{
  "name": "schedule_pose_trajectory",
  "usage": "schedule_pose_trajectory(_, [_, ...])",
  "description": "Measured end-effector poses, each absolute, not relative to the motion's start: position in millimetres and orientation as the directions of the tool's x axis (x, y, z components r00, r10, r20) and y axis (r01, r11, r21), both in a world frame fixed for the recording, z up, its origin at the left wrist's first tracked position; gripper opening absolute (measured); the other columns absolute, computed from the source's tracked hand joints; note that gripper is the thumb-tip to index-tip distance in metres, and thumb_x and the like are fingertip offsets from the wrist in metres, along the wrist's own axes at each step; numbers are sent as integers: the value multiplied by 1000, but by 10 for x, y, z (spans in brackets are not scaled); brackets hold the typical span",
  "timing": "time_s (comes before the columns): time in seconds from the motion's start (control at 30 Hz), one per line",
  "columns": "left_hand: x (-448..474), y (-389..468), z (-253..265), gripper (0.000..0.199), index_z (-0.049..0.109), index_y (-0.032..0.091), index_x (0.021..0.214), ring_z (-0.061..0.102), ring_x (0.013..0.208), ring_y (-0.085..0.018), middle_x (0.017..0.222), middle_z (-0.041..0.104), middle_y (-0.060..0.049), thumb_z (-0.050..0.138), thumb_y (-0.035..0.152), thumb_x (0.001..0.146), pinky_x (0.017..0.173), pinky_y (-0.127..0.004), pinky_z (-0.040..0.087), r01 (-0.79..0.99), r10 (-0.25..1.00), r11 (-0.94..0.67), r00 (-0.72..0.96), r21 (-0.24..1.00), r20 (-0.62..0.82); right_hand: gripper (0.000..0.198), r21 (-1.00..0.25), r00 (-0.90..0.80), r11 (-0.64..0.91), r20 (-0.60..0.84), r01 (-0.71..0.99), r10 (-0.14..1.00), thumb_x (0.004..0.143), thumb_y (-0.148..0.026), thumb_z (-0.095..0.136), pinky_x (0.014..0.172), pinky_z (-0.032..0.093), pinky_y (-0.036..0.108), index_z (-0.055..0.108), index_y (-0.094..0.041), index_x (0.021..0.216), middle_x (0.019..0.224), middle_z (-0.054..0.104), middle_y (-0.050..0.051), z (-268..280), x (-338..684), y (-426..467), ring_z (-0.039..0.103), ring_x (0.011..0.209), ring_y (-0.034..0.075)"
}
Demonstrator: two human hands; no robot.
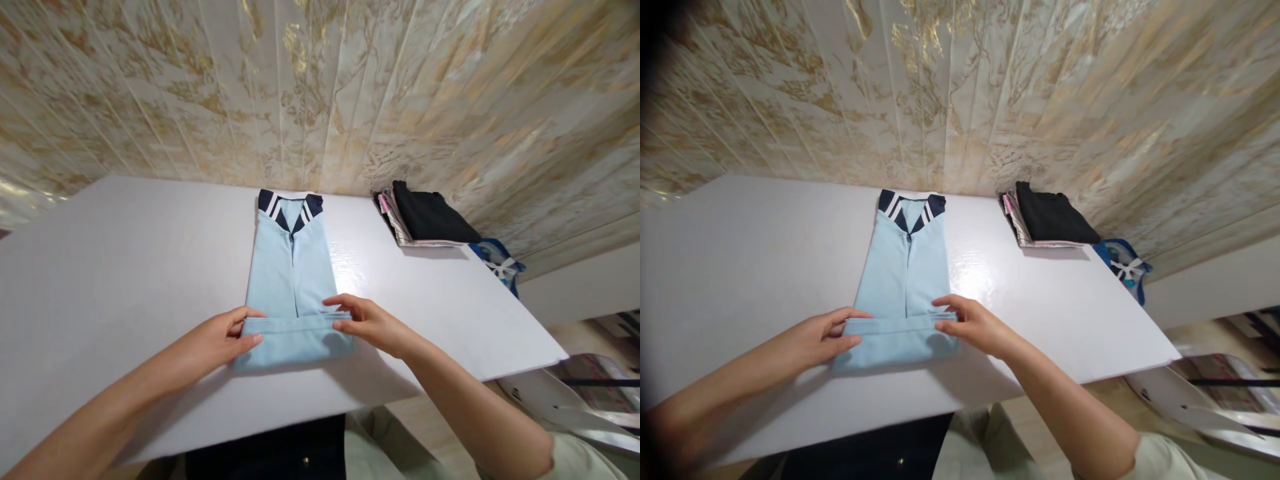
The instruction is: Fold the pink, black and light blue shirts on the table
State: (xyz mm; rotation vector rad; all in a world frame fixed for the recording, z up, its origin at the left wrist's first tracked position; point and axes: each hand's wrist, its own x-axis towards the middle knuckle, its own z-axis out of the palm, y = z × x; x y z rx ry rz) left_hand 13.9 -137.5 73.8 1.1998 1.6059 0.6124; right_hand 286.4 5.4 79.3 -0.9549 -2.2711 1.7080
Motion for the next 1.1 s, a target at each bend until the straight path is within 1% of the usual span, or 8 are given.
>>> schedule_pose_trajectory(0.1, [262, -1368, 862, 65, 49, 25, 134, 65, 93, -27, 110, 69, -9, 60, 57, 78, 77, -35, 49, 547, 920, 330, -2, 769, -393, 32, -920, -846, 100, -301, 380, 440, 83, -32, 66, 64, 40, 24, 66, -19, 112, 84, 61, 0, 904, 2948, -118, 51, 72, 12])
schedule_pose_trajectory(0.17, [390, -1316, 961, 63, 53, 31, 130, 62, 105, -30, 120, 66, -7, 67, 53, 73, 87, -37, 46, 688, 945, 217, 29, 693, -325, 21, -915, -866, 127, -308, 383, 393, 85, -27, 62, 62, 38, 23, 69, -18, 103, 75, 58, -2, 978, 2945, -212, 48, 67, 11])
schedule_pose_trajectory(0.23, [520, -1250, 1039, 59, 59, 33, 125, 59, 110, -32, 121, 66, -5, 71, 49, 69, 91, -37, 43, 770, 951, 95, 117, 631, -287, 17, -915, -878, 160, -289, 371, 382, 88, -25, 58, 61, 37, 23, 70, -18, 98, 71, 55, -3, 1025, 2914, -264, 46, 64, 10])
schedule_pose_trajectory(0.33, [651, -1175, 1110, 51, 64, 32, 117, 60, 100, -28, 110, 66, -4, 72, 46, 69, 82, -33, 43, 813, 923, 0, 224, 583, -312, 17, -929, -894, 182, -237, 323, 381, 89, -27, 58, 63, 37, 23, 70, -18, 98, 73, 57, -2, 1069, 2879, -268, 46, 66, 10])
schedule_pose_trajectory(0.53, [694, -1226, 1140, 15, 60, 24, 86, 56, 87, -18, 100, 58, -1, 64, 37, 78, 74, -26, 39, 745, 896, -53, 330, 665, -298, 30, -967, -943, 130, -173, 217, 284, 95, -39, 52, 77, 45, 27, 70, -17, 103, 92, 68, 4, 1107, 2869, -106, 58, 83, 14])
schedule_pose_trajectory(0.73, [766, -1326, 1061, 12, 59, 25, 92, 58, 76, -16, 87, 65, 2, 50, 24, 84, 67, -24, 37, 694, 887, -2, 334, 720, -319, 48, -959, -833, 143, -132, 244, 537, 95, -54, 46, 84, 50, 35, 68, -14, 110, 107, 68, 11, 884, 2723, 106, 62, 93, 18])
schedule_pose_trajectory(0.9, [732, -1306, 1093, 17, 64, 24, 86, 59, 85, -15, 93, 66, 1, 48, 20, 85, 75, -23, 39, 606, 873, -65, 419, 793, -249, 56, -938, -905, 80, -300, 337, 300, 94, -59, 44, 75, 52, 32, 65, -12, 116, 93, 67, 9, 874, 2681, 56, 62, 81, 16])
schedule_pose_trajectory(1.1, [683, -1296, 1114, 15, 59, 22, 77, 55, 76, -12, 80, 61, 4, 47, 21, 85, 69, -20, 37, 609, 875, -21, 395, 793, -280, 58, -906, -899, 159, -340, 392, 274, 93, -62, 42, 73, 51, 28, 67, -13, 114, 95, 69, 10, 992, 2711, 75, 63, 79, 16])
